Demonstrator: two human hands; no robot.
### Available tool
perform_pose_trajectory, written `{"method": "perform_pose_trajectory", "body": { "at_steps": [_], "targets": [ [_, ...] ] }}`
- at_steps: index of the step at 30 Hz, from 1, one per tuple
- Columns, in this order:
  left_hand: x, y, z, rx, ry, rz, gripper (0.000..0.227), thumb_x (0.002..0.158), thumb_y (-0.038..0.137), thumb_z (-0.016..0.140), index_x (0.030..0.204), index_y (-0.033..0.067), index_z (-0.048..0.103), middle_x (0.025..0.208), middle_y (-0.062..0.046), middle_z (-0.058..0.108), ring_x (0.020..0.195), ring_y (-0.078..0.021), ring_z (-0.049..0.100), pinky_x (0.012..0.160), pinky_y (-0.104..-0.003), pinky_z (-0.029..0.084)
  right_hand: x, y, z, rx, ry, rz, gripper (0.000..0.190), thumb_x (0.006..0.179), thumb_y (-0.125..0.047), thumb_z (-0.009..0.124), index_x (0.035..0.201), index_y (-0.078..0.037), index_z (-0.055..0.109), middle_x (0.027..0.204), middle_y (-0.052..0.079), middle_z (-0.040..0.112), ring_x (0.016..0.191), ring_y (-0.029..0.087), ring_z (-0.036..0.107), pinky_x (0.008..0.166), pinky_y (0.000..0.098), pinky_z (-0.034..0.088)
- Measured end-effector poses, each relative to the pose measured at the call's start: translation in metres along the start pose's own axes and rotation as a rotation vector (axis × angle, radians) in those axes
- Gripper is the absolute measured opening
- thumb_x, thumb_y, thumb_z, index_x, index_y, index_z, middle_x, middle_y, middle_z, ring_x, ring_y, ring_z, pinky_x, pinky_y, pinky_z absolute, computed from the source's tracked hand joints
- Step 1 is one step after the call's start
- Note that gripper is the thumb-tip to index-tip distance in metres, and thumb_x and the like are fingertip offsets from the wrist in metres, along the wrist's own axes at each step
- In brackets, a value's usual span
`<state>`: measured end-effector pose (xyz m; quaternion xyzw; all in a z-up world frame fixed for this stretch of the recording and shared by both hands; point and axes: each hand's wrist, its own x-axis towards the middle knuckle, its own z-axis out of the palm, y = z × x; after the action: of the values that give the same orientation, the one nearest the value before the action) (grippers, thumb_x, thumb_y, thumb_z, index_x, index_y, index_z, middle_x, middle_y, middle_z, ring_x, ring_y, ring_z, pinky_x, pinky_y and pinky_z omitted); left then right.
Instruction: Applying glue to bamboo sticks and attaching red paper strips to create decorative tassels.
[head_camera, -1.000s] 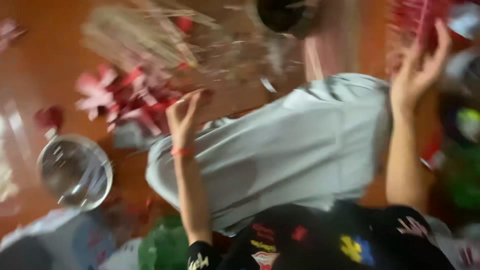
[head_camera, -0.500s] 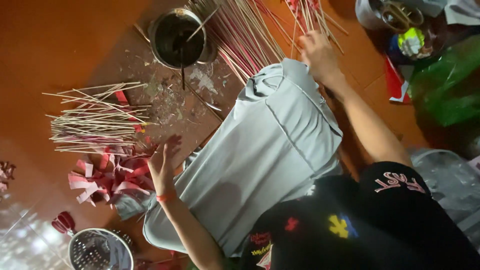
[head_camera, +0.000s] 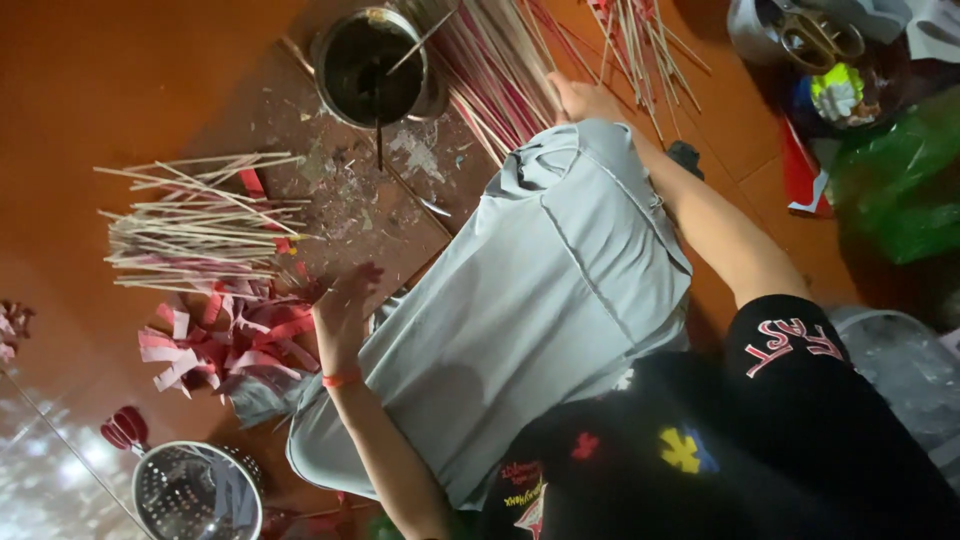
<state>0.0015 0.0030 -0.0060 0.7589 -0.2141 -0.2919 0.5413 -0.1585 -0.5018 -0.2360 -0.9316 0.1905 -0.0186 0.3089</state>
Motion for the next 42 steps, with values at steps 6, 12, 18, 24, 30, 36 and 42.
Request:
{"method": "perform_pose_trajectory", "body": {
  "at_steps": [6,12,18,24,30,36,42],
  "targets": [
    [0.001,-0.009,-0.003,-0.076,-0.013,-0.016,0.029,0.106,0.009,0.052,0.128,-0.0039,0.068,0.118,-0.011,0.075,0.108,-0.0159,0.07,0.092,-0.029,0.055,-0.015,-0.045,-0.08,0.043,0.031,0.135,0.07,0.092,-0.018,0.064,0.157,-0.001,0.043,0.078,0.019,0.069,0.065,0.036,0.067,0.063,0.0492,0.052],
    [0.001,-0.001,0.005,-0.023,0.003,-0.03,0.03,0.102,0.003,0.051,0.127,-0.0038,0.068,0.115,-0.011,0.076,0.106,-0.0145,0.07,0.09,-0.027,0.055,-0.026,-0.052,-0.137,0.072,0.196,-0.122,0.063,0.096,-0.013,0.067,0.154,0.006,0.05,0.088,0.018,0.074,0.078,0.032,0.071,0.076,0.0427,0.056],
    [0.001,0.008,0.003,0.092,-0.017,-0.005,0.031,0.1,0.001,0.052,0.125,-0.0028,0.071,0.113,-0.009,0.078,0.099,-0.0132,0.071,0.087,-0.025,0.056,-0.021,-0.09,-0.173,0.36,0.141,-0.018,0.05,0.103,-0.002,0.058,0.152,0.002,0.052,0.091,0.014,0.074,0.072,0.021,0.073,0.064,0.0339,0.058],
    [0.001,-0.003,0.003,0.159,0.003,-0.04,0.031,0.102,0.001,0.048,0.123,-0.0038,0.069,0.111,-0.008,0.078,0.099,-0.0122,0.07,0.087,-0.025,0.054,-0.017,-0.108,-0.184,0.613,0.332,-0.061,0.016,0.111,-0.008,0.054,0.115,0.001,0.067,0.096,0.009,0.071,0.068,0.016,0.069,0.054,0.0291,0.053],
    [0.001,-0.028,0.006,0.115,-0.044,-0.04,0.028,0.106,0.001,0.05,0.128,-0.0032,0.067,0.111,-0.009,0.077,0.103,-0.0116,0.067,0.09,-0.026,0.053,-0.043,-0.205,-0.236,0.749,0.205,-0.376,0.02,0.114,-0.018,0.059,0.12,0.0,0.065,0.106,0.01,0.069,0.083,0.016,0.072,0.073,0.0269,0.059],
    [-0.003,-0.017,0.009,0.066,-0.061,-0.067,0.034,0.1,0.005,0.052,0.13,-0.001,0.067,0.113,-0.01,0.077,0.1,-0.0111,0.07,0.083,-0.026,0.055,-0.026,-0.266,-0.223,0.384,0.207,-0.706,0.023,0.11,-0.018,0.079,0.107,0.003,0.071,0.094,0.009,0.068,0.074,0.018,0.067,0.065,0.0279,0.054],
    [-0.005,-0.032,0.005,0.166,-0.047,0.012,0.027,0.107,0.014,0.055,0.123,-0.0018,0.07,0.11,-0.01,0.078,0.096,-0.0146,0.073,0.077,-0.029,0.057,-0.006,-0.272,-0.168,0.263,0.124,-0.647,0.019,0.111,-0.013,0.074,0.099,0.002,0.076,0.086,0.007,0.069,0.068,0.012,0.064,0.057,0.0249,0.049]
  ]
}}
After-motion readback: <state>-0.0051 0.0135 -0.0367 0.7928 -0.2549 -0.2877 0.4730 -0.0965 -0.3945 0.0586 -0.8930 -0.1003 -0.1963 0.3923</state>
